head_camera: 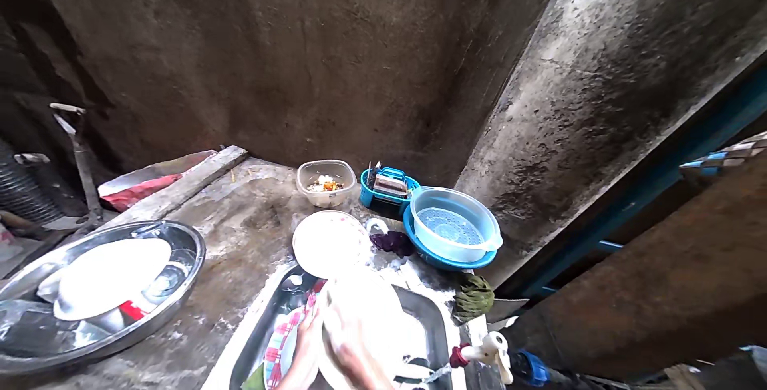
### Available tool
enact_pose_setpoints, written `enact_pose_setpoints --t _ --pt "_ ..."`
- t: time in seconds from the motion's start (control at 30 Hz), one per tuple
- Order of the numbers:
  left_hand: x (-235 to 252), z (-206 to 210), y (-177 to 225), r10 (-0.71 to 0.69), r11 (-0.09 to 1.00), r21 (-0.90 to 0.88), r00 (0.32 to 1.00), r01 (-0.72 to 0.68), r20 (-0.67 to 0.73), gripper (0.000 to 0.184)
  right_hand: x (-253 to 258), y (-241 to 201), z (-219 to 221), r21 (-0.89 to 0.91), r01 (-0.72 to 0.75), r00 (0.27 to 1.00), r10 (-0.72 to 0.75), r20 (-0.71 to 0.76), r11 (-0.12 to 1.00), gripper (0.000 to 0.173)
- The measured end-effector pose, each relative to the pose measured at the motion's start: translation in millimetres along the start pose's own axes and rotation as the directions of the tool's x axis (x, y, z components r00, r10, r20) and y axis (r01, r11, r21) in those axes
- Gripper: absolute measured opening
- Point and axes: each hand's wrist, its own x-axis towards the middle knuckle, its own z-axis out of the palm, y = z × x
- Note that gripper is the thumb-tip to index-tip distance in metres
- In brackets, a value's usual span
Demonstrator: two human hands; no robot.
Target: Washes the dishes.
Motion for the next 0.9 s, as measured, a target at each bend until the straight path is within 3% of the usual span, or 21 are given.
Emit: enact_pose_setpoints --t 0.1,0.17,0.27,0.33,0.37,0.43,0.5,0.57,0.6,0.67,0.7,0.73,0.8,0.83,0.9 --pt "9.2 -17.5 11.8 -0.081 0.996 -0.024 0.997 0.082 0.019 0.041 -38.9 -6.9 -3.7 -0.168 0.208 0.916 -0.131 0.379 0.964 0.073" --pt "6.0 -21.0 19.6 -0.138 0.99 -0.002 0.989 0.138 0.056 0.041 -59.8 -5.8 -14.2 -0.303 0.337 0.897 -0.207 0.39 0.891 0.061" --pt "8.0 -12.0 29.3 -0.218 0.973 -0.038 0.956 0.229 0.195 0.052 -63.7 -7.0 -33.0 -0.285 0.455 0.886 -0.461 0.049 0.844 0.02" --pt "18.4 -1.6 23.7 -0.22 0.973 0.005 0.92 0.231 0.323 0.066 -52.4 -12.9 -51.3 -0.154 0.475 0.83 -0.499 -0.25 0.867 0.017" --pt "23.7 1.2 15.1 -0.231 0.972 0.05 0.903 0.229 0.362 0.067 -47.2 -16.7 -60.5 -0.053 0.453 0.821 -0.44 -0.364 0.89 0.022" --pt "33.4 3.6 -11.4 -0.223 0.974 0.051 0.909 0.219 0.352 0.064 -38.6 -29.3 -80.9 0.233 0.292 0.853 -0.142 -0.502 0.928 0.023" --pt "37.5 4.4 -29.0 -0.14 0.981 -0.094 0.949 0.172 0.281 0.057 -26.6 -29.1 -97.8 0.5 0.124 0.832 0.185 -0.523 0.857 0.022" --pt "32.9 1.9 -27.7 -0.058 0.955 -0.272 0.974 0.119 0.22 0.046 -13.5 -17.4 -107.5 0.618 0.069 0.788 0.337 -0.515 0.783 0.018" --pt "27.4 -2.2 -22.1 -0.034 0.939 -0.329 0.978 0.102 0.206 0.045 -3.1 -5.3 -108.8 0.566 0.027 0.741 0.363 -0.565 0.824 0.012" --pt "17.2 -7.7 -10.8 0.015 0.925 -0.378 0.987 0.048 0.162 0.048 9.7 16.0 -106.5 0.205 -0.246 0.641 0.318 -0.698 0.947 0.016" --pt "12.7 -7.4 -7.4 0.037 0.93 -0.366 0.99 0.014 0.132 0.05 6.4 18.1 -100.7 0.026 -0.393 0.677 0.308 -0.669 0.919 0.022" --pt "7.5 -4.7 -4.2 0.057 0.941 -0.339 0.992 -0.016 0.111 0.052 -0.7 14.1 -89.3 -0.103 -0.444 0.76 0.313 -0.57 0.89 0.032" --pt "-2.3 2.8 -2.6 0.09 0.956 -0.288 0.991 -0.058 0.097 0.051 -18.9 -1.4 -43.3 -0.271 -0.258 0.916 0.146 -0.373 0.927 0.038" --pt "-5.6 3.7 -6.6 0.107 0.959 -0.274 0.99 -0.077 0.096 0.048 -24.7 -4.6 -14.5 -0.297 -0.036 0.932 -0.076 -0.354 0.954 0.029" --pt "-9.5 0.1 -14.7 0.095 0.95 -0.305 0.989 -0.057 0.11 0.038 -12.5 -16.5 15.3 -0.285 0.31 0.862 -0.395 -0.317 0.907 0.02"
